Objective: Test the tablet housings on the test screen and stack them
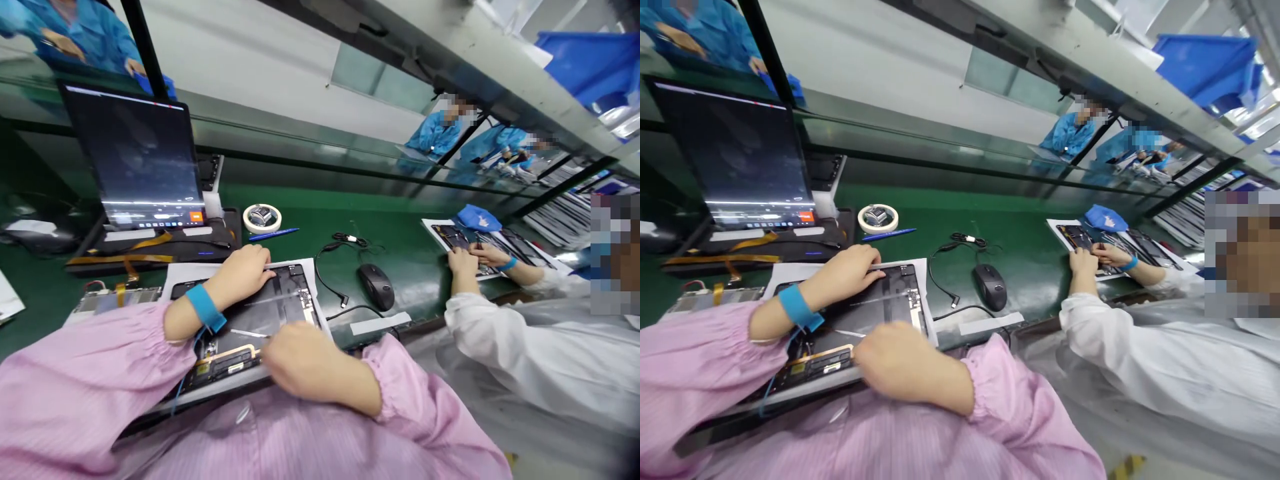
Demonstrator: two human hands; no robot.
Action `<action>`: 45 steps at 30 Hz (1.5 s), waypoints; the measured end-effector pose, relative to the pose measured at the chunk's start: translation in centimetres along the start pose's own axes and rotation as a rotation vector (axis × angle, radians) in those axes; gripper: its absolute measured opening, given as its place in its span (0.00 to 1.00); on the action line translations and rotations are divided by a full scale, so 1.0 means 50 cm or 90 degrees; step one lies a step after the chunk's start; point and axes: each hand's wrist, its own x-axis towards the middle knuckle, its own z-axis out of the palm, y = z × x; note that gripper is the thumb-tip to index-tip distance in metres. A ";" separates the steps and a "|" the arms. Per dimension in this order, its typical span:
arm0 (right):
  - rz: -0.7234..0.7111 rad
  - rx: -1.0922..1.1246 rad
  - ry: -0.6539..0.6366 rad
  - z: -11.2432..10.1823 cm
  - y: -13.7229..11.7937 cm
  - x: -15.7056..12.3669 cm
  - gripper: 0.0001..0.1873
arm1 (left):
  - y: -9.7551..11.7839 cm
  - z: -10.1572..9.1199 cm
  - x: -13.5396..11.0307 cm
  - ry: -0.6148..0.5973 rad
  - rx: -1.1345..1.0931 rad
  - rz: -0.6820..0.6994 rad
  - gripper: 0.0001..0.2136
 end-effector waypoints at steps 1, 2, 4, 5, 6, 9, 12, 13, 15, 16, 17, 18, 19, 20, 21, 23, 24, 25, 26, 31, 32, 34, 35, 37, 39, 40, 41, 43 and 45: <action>0.097 0.001 0.005 -0.013 0.017 -0.017 0.08 | 0.004 0.000 -0.008 0.038 0.019 0.002 0.10; 0.197 -0.001 0.004 -0.025 0.036 -0.035 0.08 | 0.009 0.001 -0.014 0.067 0.037 0.006 0.10; 0.305 0.006 -0.028 -0.038 0.071 -0.071 0.12 | 0.017 0.005 -0.021 0.079 0.062 0.004 0.09; 0.308 0.019 -0.055 -0.039 0.086 -0.086 0.14 | 0.019 0.008 -0.023 0.070 0.066 -0.004 0.09; 0.294 0.033 -0.076 -0.037 0.097 -0.098 0.15 | 0.022 0.011 -0.022 0.059 0.066 -0.013 0.10; 0.303 0.046 -0.055 -0.024 0.117 -0.116 0.15 | 0.025 0.021 -0.018 0.049 0.066 -0.029 0.11; 0.391 0.074 0.052 -0.017 0.131 -0.115 0.10 | 0.025 0.027 -0.014 0.059 0.069 -0.018 0.11; 0.415 0.111 0.077 -0.016 0.136 -0.112 0.09 | 0.024 0.029 -0.013 0.059 0.066 -0.013 0.11; 0.434 0.221 0.084 -0.014 0.147 -0.108 0.09 | 0.023 0.031 -0.010 0.053 0.060 0.000 0.11; 0.432 0.270 0.076 -0.013 0.151 -0.106 0.09 | 0.022 0.032 -0.009 0.050 0.058 0.010 0.11; 0.426 0.304 0.069 -0.011 0.155 -0.104 0.09 | 0.022 0.033 -0.008 0.048 0.057 0.021 0.11; 0.417 0.315 0.068 -0.009 0.158 -0.104 0.08 | 0.022 0.033 -0.008 0.048 0.057 0.031 0.11; 0.406 0.304 0.075 -0.007 0.160 -0.104 0.07 | 0.023 0.033 -0.008 0.048 0.057 0.040 0.12; 0.396 0.279 0.087 -0.005 0.162 -0.104 0.07 | 0.025 0.031 -0.008 0.050 0.057 0.046 0.12; 0.384 0.251 0.096 -0.005 0.162 -0.105 0.07 | 0.027 0.030 -0.009 0.052 0.057 0.050 0.12; 0.359 0.211 0.100 -0.005 0.161 -0.108 0.07 | 0.032 0.027 -0.010 0.059 0.058 0.054 0.12; 0.348 0.203 0.099 -0.005 0.160 -0.109 0.07 | 0.035 0.025 -0.011 0.060 0.058 0.055 0.12; 0.340 0.200 0.097 -0.006 0.160 -0.110 0.08 | 0.036 0.025 -0.011 0.060 0.058 0.057 0.12; 0.333 0.201 0.095 -0.006 0.159 -0.111 0.07 | 0.038 0.024 -0.012 0.058 0.058 0.058 0.12; 0.329 0.224 0.098 0.001 0.156 -0.109 0.06 | 0.041 0.025 -0.014 0.056 0.055 0.051 0.13; 0.331 0.231 0.103 0.003 0.156 -0.108 0.06 | 0.041 0.024 -0.014 0.058 0.051 0.049 0.13; 0.327 0.245 0.112 0.006 0.155 -0.107 0.05 | 0.041 0.019 -0.015 0.060 0.039 0.050 0.13; 0.320 0.250 0.115 0.007 0.154 -0.107 0.05 | 0.041 0.016 -0.016 0.059 0.031 0.051 0.13; 0.301 0.248 0.114 0.007 0.149 -0.108 0.05 | 0.043 0.007 -0.017 0.055 0.013 0.050 0.13; 0.283 0.224 0.106 0.008 0.142 -0.109 0.07 | 0.044 0.000 -0.018 0.043 -0.018 0.023 0.12; 0.274 0.197 0.104 0.010 0.138 -0.110 0.08 | 0.044 -0.002 -0.019 0.034 -0.044 0.002 0.12; 0.264 0.161 0.108 0.013 0.134 -0.111 0.09 | 0.043 -0.002 -0.018 0.026 -0.078 -0.019 0.11; 0.243 0.075 0.127 0.024 0.130 -0.111 0.11 | 0.034 0.002 -0.013 0.014 -0.160 -0.042 0.10; 0.223 0.012 0.144 0.038 0.131 -0.108 0.12 | 0.018 0.010 -0.004 0.002 -0.233 -0.039 0.09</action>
